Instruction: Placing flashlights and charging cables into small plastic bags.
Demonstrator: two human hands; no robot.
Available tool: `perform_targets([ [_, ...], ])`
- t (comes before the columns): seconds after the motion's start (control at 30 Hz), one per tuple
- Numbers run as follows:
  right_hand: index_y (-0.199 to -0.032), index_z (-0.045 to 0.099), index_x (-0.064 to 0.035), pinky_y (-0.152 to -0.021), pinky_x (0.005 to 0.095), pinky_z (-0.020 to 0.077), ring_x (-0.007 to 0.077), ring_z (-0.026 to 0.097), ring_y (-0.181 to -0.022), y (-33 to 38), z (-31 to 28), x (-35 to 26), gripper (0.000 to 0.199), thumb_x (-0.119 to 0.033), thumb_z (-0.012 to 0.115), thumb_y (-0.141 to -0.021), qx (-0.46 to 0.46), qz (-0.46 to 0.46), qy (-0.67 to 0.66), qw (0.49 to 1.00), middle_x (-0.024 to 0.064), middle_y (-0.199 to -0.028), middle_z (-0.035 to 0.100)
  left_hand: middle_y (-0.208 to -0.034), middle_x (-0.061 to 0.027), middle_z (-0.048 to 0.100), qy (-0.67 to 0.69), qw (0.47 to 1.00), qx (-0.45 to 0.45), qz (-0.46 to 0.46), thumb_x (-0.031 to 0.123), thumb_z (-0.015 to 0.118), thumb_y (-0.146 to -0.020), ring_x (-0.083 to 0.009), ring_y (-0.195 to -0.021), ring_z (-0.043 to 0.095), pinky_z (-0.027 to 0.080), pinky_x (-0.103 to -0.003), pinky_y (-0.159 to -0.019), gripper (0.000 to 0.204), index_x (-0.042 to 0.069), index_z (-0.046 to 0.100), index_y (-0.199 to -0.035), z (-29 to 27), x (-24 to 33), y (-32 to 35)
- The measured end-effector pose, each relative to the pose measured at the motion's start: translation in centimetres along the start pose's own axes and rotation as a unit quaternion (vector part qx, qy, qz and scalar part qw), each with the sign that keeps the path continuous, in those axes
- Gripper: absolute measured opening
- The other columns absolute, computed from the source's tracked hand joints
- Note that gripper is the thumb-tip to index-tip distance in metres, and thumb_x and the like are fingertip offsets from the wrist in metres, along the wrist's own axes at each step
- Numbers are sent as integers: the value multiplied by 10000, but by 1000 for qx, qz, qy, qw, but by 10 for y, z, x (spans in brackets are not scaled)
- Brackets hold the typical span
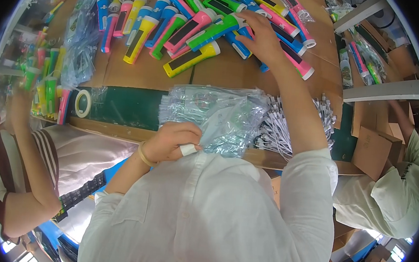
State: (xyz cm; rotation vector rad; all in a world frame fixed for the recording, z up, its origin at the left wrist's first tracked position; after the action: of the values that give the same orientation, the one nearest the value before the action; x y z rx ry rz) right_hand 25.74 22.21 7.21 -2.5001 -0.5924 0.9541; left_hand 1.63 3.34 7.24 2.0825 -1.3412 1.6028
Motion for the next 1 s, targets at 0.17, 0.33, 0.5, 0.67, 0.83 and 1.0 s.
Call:
perform_targets([
  [0.17,-1339,574,-146,-1038,405,486,325,536,-1256,-24,58,26,638,-53,803,-751,-102,-51,208,971,125,-1360,534,-892,-68,630,-77,997,10,12,53,777,-746,-269,-759,652,525,-345,-649,163,78,674,-870,-3,1,-4],
  [0.33,-1306,581,-118,-980,361,486,286,576,-1157,6,16,-19,507,-58,752,-833,-150,18,41,988,107,-1242,552,-921,-56,639,-78,996,44,-25,48,717,-787,-276,-811,658,534,-365,-678,151,107,692,-923,-15,-15,10],
  [0.5,-1310,567,-78,-1023,363,453,261,568,-1181,57,-29,-87,577,-41,794,-781,-277,64,-130,950,90,-1249,580,-901,-66,632,-97,993,63,-9,47,734,-780,-270,-811,653,534,-369,-679,158,101,699,-924,-12,-24,10],
  [0.67,-1382,503,-83,-1074,337,429,193,549,-1233,86,-29,-98,728,-47,838,-736,-371,204,-222,878,71,-1286,572,-886,-80,620,-142,987,78,3,58,759,-783,-271,-782,633,523,-364,-659,154,84,696,-921,-6,-22,8],
  [0.83,-1335,525,-51,-1030,327,442,159,573,-1153,129,24,-93,678,-133,863,-753,-334,237,-361,838,50,-1237,611,-884,-98,614,-130,985,111,10,59,771,-786,-278,-761,622,519,-364,-651,160,66,693,-926,4,-21,1],
  [1.0,-1250,565,-56,-838,405,505,280,620,-1061,137,39,-118,437,-294,716,-915,-325,132,-227,909,147,-1159,657,-886,-112,607,-108,982,151,-19,32,781,-778,-276,-771,615,510,-346,-678,167,42,691,-919,-2,-22,10],
])
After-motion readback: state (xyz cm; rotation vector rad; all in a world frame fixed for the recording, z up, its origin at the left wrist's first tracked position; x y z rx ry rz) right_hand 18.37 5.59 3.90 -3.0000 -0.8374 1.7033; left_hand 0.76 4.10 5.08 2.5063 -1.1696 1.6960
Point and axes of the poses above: each hand's wrist, its own y-axis away from the middle knuckle, its own z-axis out of the palm, x = y × z, the point moved 8 cm from there along -y, towards the middle knuckle
